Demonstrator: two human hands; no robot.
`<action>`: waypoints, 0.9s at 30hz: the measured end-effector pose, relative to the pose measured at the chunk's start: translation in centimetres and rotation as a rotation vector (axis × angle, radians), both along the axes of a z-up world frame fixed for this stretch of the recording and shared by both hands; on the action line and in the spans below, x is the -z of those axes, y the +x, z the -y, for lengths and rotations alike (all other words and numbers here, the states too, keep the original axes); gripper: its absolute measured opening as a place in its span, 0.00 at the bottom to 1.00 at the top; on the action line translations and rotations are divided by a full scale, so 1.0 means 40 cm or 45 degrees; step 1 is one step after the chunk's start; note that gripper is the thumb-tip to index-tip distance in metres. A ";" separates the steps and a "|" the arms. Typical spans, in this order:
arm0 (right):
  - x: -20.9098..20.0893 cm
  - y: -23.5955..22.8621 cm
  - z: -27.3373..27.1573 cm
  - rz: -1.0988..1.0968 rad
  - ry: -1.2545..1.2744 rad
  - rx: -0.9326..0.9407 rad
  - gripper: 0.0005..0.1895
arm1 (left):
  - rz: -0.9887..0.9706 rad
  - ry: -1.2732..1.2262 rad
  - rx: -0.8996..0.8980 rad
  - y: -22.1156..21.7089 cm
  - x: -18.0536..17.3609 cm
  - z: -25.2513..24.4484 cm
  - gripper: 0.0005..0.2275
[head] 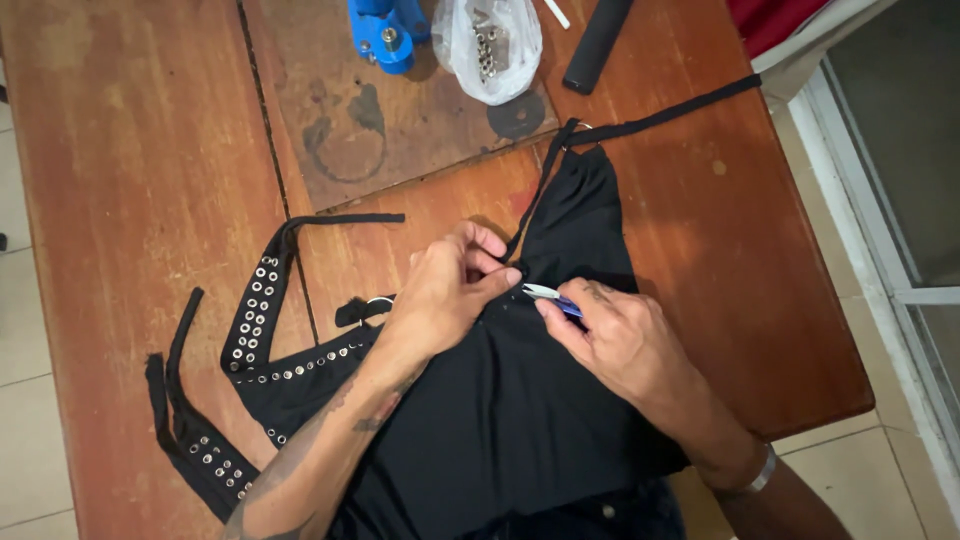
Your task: The person uses pliers to trim the ends of metal rivets on a black garment. They then use a blue manual rivet press to secure additional rivets onto the fabric, repeatedly positioning the garment and operating the press handle.
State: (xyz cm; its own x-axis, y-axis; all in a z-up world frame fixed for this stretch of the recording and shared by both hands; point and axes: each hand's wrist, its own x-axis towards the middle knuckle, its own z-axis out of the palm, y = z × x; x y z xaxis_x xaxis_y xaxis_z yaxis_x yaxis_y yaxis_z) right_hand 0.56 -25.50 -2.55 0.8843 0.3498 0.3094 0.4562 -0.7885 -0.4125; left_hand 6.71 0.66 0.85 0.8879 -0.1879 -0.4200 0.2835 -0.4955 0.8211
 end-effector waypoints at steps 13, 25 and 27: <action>-0.004 0.003 -0.007 -0.016 0.011 -0.016 0.16 | -0.016 -0.041 0.001 0.003 0.007 -0.004 0.17; 0.015 -0.007 -0.009 0.144 -0.202 -0.002 0.17 | -0.045 -0.036 -0.045 0.001 0.004 -0.002 0.17; 0.031 -0.010 -0.010 0.259 -0.361 0.039 0.17 | -0.055 -0.023 -0.051 0.002 0.010 -0.002 0.19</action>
State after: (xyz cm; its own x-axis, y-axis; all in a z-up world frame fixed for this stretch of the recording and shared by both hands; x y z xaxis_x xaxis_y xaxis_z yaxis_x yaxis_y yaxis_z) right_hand 0.17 -25.10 -3.80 0.8260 0.4213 0.3744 0.4809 -0.8733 -0.0781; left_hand 6.79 0.72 0.43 0.8760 -0.1604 -0.4549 0.3382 -0.4683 0.8163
